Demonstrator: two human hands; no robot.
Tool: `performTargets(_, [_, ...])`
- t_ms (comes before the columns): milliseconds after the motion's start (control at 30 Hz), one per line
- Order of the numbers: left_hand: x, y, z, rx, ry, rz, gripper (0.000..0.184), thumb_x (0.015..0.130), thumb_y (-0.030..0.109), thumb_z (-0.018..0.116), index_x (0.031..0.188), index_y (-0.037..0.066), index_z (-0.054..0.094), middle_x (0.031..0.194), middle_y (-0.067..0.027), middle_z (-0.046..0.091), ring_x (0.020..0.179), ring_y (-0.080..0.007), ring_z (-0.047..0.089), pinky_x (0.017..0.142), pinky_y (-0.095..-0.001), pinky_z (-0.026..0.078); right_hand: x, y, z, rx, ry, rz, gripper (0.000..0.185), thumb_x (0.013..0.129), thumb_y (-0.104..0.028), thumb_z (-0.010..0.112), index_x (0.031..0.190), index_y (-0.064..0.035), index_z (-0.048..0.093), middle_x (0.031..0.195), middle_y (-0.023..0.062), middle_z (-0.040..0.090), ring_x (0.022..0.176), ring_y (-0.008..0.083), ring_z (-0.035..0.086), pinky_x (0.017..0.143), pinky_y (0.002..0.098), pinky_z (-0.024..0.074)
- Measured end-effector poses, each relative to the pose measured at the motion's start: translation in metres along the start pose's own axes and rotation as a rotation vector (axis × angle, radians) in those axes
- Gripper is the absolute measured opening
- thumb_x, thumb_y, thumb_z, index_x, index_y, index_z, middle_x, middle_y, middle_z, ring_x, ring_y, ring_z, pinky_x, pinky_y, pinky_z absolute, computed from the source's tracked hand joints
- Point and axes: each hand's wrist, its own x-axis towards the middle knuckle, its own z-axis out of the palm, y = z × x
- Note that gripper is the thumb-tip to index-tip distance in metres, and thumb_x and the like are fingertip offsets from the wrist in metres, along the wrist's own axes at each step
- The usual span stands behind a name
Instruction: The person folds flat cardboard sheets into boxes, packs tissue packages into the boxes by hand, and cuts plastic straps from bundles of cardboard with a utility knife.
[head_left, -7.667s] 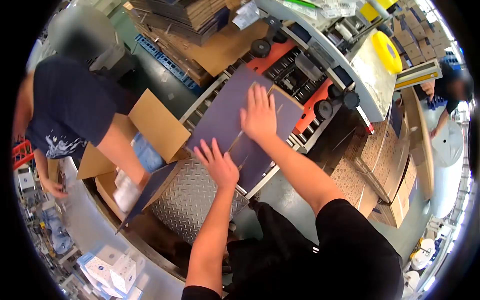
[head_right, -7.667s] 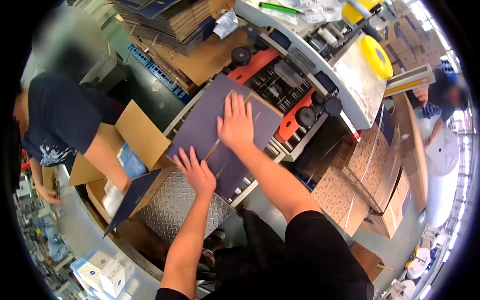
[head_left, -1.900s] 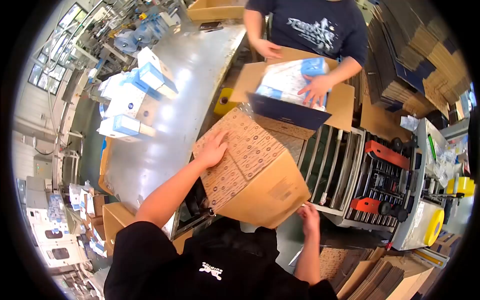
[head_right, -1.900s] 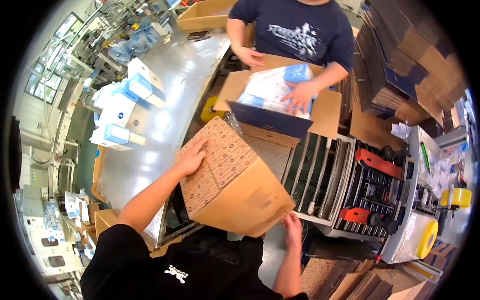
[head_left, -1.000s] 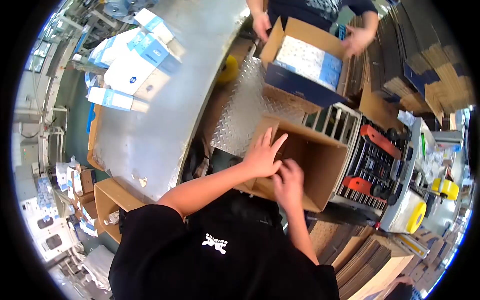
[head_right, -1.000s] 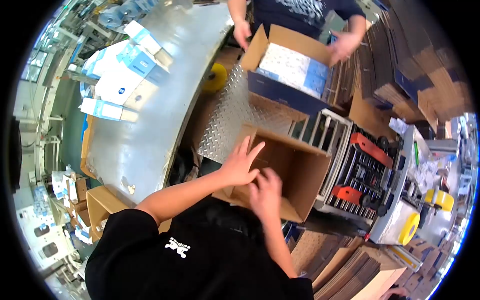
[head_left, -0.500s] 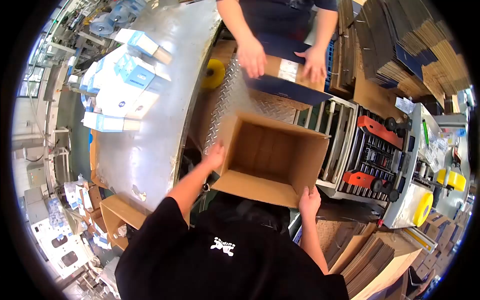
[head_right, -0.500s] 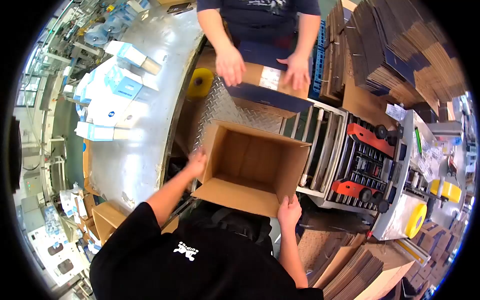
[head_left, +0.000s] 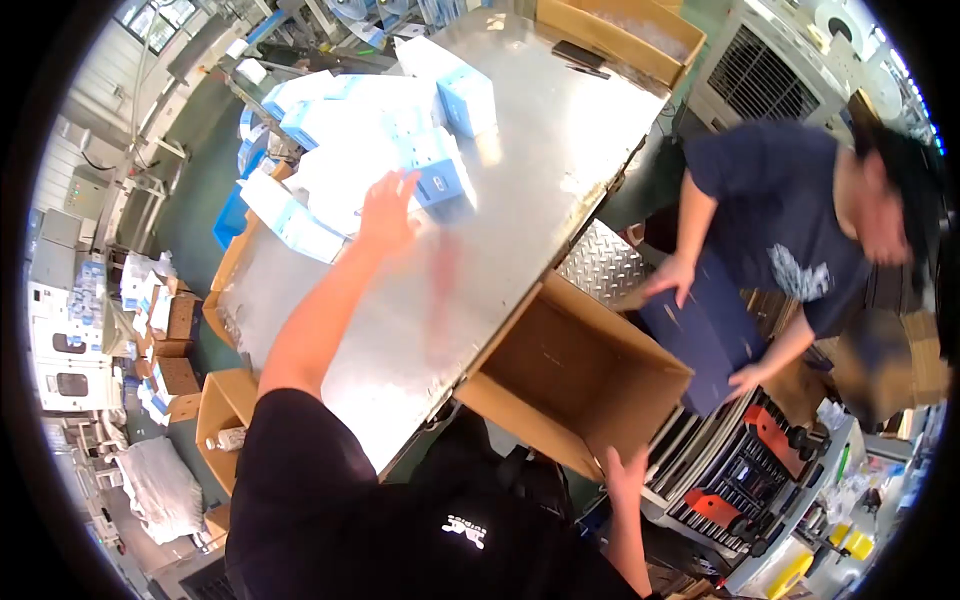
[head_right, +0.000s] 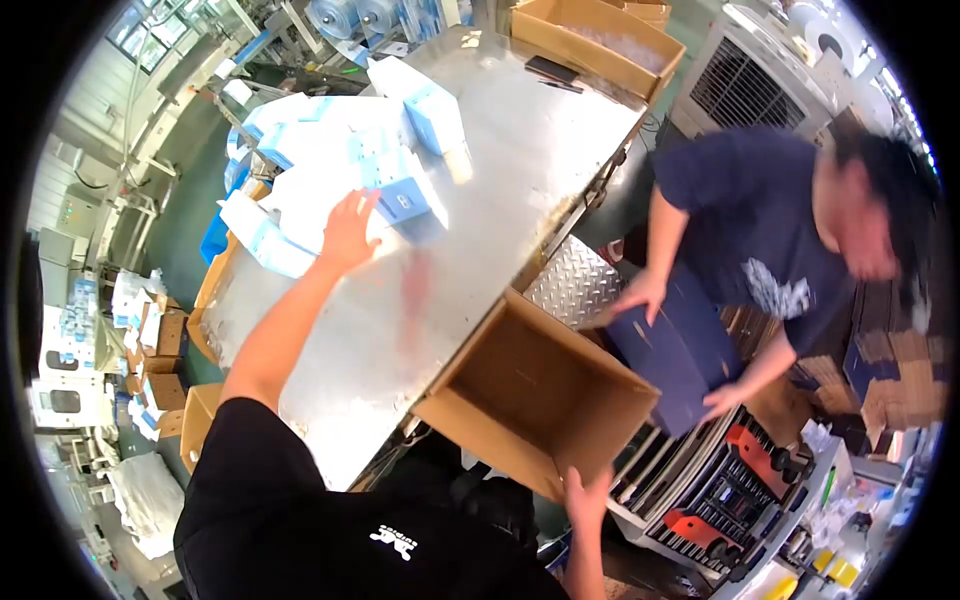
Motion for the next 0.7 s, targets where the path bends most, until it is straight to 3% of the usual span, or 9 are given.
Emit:
performTargets(67, [0.044,-0.036,-0.001,-0.019,-0.025,-0.088,0.09,0.074,0.027,0.081,0.152,0.011,0.038,0.151,-0.0175,0.044,0.14,-0.0339,0.042,0.115,-0.0563,0.033,-0.003,-0.02,-0.015,-0.563,0.309,-0.156,0.081,0.08,-0.011,0.076,0.148,0.0089,0.037,0.145,0.029,0.045,0.137,0.0426,0.043,0.117,0.0483,0.0323])
performTargets(133, [0.07,-0.051,0.007,-0.08,-0.072,-0.163,0.083,0.067,0.027,0.084,0.14,0.011,0.049,0.141,-0.0166,0.053,0.134,-0.0334,0.048,0.108,-0.0554,0.037,0.009,-0.079,-0.008,-0.602,0.531,-0.261,0.072,0.078,-0.005,0.074,0.142,0.0066,0.043,0.138,0.0268,0.049,0.132,0.0445,0.044,0.115,0.0508,0.0333])
performTargets(200, [0.089,-0.045,0.035,-0.288,-0.019,0.039,0.07,0.06,0.027,0.086,0.123,0.011,0.059,0.123,-0.0149,0.065,0.121,-0.0322,0.059,0.1,-0.0545,0.041,0.036,-0.145,0.027,-0.59,0.477,-0.531,0.063,0.077,-0.003,0.074,0.136,0.003,0.051,0.135,0.0241,0.052,0.129,0.0421,0.047,0.113,0.0494,0.0362])
performTargets(267, [0.099,-0.022,0.028,-0.402,-0.019,0.383,0.08,0.058,0.032,0.087,0.13,0.011,0.058,0.122,-0.015,0.066,0.124,-0.0324,0.059,0.11,-0.0553,0.035,0.083,-0.219,0.087,-0.497,0.165,-0.721,0.058,0.077,-0.003,0.075,0.133,-0.001,0.056,0.133,0.022,0.055,0.127,0.0404,0.05,0.11,0.0478,0.0391])
performTargets(300, [0.109,-0.015,0.008,-0.348,-0.218,0.523,0.088,0.06,0.045,0.088,0.136,0.012,0.057,0.127,-0.0141,0.063,0.13,-0.032,0.055,0.114,-0.0556,0.031,0.11,-0.256,0.125,-0.541,0.064,-0.857,0.058,0.077,-0.008,0.079,0.131,-0.0034,0.059,0.134,0.0216,0.056,0.126,0.0405,0.051,0.108,0.0468,0.0407])
performTargets(400, [0.147,-0.057,0.002,-0.43,-0.147,0.356,0.1,0.065,0.057,0.086,0.148,0.016,0.049,0.142,-0.0145,0.055,0.135,-0.034,0.05,0.118,-0.0489,0.032,0.18,-0.348,0.242,-0.795,-0.122,-1.051,0.101,0.066,-0.031,0.091,0.152,-0.0103,0.041,0.151,0.0231,0.043,0.138,0.0405,0.043,0.114,0.0532,0.032])
performTargets(467, [0.161,-0.121,0.014,-0.204,-0.168,0.157,0.106,0.064,0.062,0.084,0.153,0.022,0.044,0.155,-0.0164,0.046,0.138,-0.0351,0.048,0.112,-0.0471,0.038,0.22,-0.371,0.309,-0.921,-0.273,-1.036,0.098,0.068,-0.031,0.089,0.151,-0.0114,0.041,0.141,0.0232,0.052,0.13,0.0407,0.051,0.11,0.0535,0.0356])
performTargets(600, [0.173,-0.146,0.026,-0.313,-0.248,0.058,0.104,0.064,0.057,0.085,0.153,0.022,0.044,0.144,-0.0157,0.053,0.132,-0.0328,0.053,0.105,-0.05,0.042,0.223,-0.393,0.346,-1.072,-0.28,-0.86,0.09,0.068,-0.023,0.085,0.148,-0.0132,0.046,0.121,0.0168,0.064,0.114,0.0375,0.059,0.102,0.0504,0.0412])
performTargets(700, [0.161,-0.124,0.049,-0.198,-0.133,0.083,0.101,0.066,0.043,0.086,0.153,0.022,0.042,0.131,-0.0152,0.06,0.125,-0.0311,0.056,0.101,-0.0497,0.045,0.22,-0.375,0.284,-0.939,-0.149,-1.257,0.072,0.059,-0.009,0.076,0.129,-0.0133,0.063,0.098,0.0073,0.068,0.099,0.0317,0.062,0.092,0.0443,0.0449])
